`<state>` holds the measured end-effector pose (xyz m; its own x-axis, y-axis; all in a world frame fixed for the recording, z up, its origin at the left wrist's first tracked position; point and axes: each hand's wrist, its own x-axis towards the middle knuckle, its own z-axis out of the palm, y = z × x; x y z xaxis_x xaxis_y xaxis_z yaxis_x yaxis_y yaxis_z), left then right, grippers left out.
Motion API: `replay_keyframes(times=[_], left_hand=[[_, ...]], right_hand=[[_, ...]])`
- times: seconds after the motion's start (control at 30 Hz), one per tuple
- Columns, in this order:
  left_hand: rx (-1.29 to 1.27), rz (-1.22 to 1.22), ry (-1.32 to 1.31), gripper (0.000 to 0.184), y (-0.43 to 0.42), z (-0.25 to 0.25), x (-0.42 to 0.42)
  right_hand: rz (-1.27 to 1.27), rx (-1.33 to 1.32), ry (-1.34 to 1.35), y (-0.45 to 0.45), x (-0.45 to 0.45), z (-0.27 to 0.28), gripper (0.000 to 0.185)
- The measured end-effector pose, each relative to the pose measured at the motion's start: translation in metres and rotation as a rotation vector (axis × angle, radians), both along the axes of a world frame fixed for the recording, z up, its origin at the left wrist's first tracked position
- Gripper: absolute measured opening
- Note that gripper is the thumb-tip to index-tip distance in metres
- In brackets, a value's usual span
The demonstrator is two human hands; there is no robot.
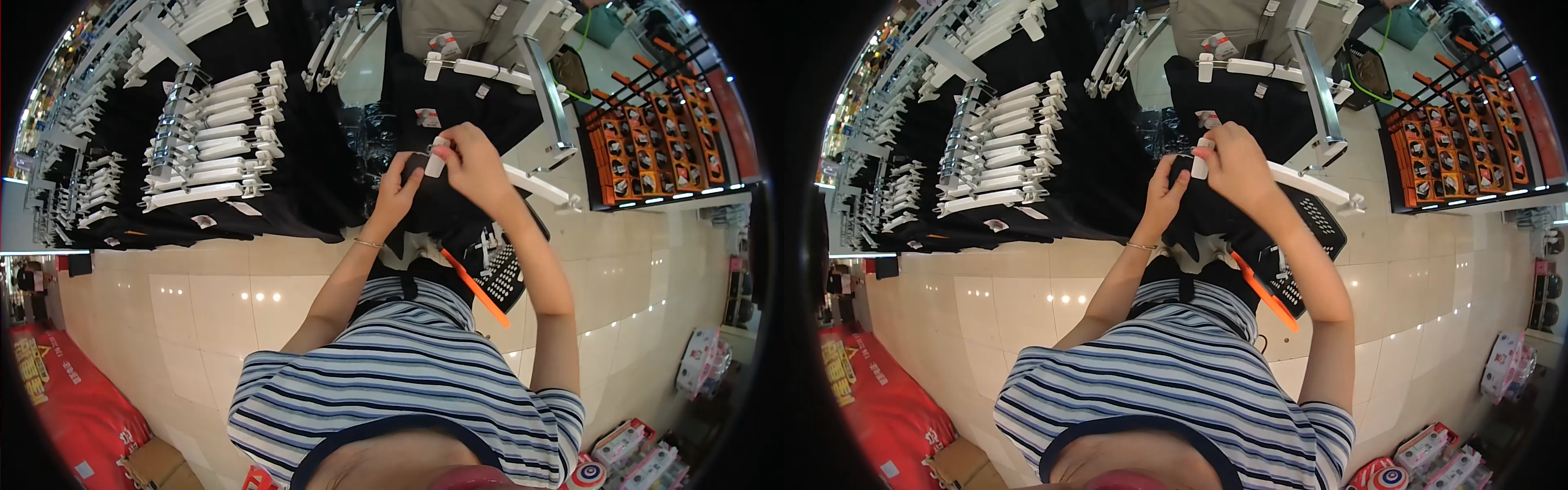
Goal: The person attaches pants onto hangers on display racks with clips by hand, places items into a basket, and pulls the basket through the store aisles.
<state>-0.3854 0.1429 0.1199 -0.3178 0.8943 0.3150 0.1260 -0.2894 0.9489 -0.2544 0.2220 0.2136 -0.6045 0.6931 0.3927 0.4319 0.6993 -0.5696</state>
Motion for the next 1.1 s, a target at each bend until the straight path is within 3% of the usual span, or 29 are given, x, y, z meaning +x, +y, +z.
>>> replay_keyframes(times=[0.07, 0.1, 0.13, 0.17, 0.2, 0.27, 0.33, 0.43, 0.5, 0.57, 0.6, 0.87, 0.97, 1.07, 1.1], left_hand=[[-0.002, 0.012, -0.074, 0.02, 0.003, -0.005, 0.001], [-0.003, 0.013, -0.111, 0.02, 0.005, -0.008, 0.001], [-0.007, -0.011, -0.146, 0.019, 0.008, -0.012, -0.003], [-0.002, 0.004, -0.111, 0.019, 0.009, -0.008, -0.005], [0.003, 0.021, -0.077, 0.019, 0.008, -0.002, -0.007], [-0.029, -0.013, -0.086, 0.018, 0.008, 0.005, -0.011], [-0.041, -0.039, -0.103, 0.018, 0.009, 0.004, -0.013], [-0.072, -0.069, -0.096, 0.018, 0.011, 0.0, -0.014], [-0.076, -0.084, -0.087, 0.018, 0.01, 0.0, -0.013], [-0.052, -0.098, -0.095, 0.018, 0.011, 0.004, -0.013], [-0.045, -0.095, -0.068, 0.018, 0.012, 0.004, -0.015], [0.013, -0.009, 0.01, 0.019, 0.026, 0.012, -0.021], [0.032, 0.01, 0.04, 0.018, 0.033, 0.008, -0.021], [-0.036, 0.002, -0.071, 0.018, 0.032, 0.003, -0.015], [-0.032, -0.001, -0.076, 0.018, 0.033, 0.002, -0.013]], right_hand=[[-0.127, 0.44, 0.0, -0.03, -0.003, 0.01, 0.029], [-0.11, 0.407, -0.043, -0.047, 0.003, 0.005, 0.04], [-0.056, 0.567, 0.078, -0.055, 0.011, -0.017, 0.043], [-0.054, 0.689, 0.087, -0.064, 0.027, -0.038, 0.042], [-0.168, 0.644, 0.175, -0.073, 0.041, -0.065, 0.036], [-0.553, 0.399, 0.386, -0.077, 0.056, -0.111, 0.036], [-0.836, 0.053, 0.493, -0.065, 0.073, -0.131, 0.056], [-0.523, -0.607, 0.787, -0.041, 0.108, -0.171, 0.076], [-0.385, -0.838, 0.691, -0.03, 0.132, -0.18, 0.048], [-0.259, -0.899, 0.896, -0.036, 0.121, -0.138, 0.016], [-0.23, -0.913, 0.922, -0.037, 0.125, -0.137, 0.02], [-0.27, -0.648, 0.928, -0.047, 0.114, -0.107, 0.025], [-0.388, -0.458, 0.731, -0.048, 0.118, -0.104, 0.022], [-0.6, -0.021, 0.375, -0.057, 0.114, -0.086, 0.018], [-0.617, -0.056, 0.428, -0.06, 0.112, -0.087, 0.015]])
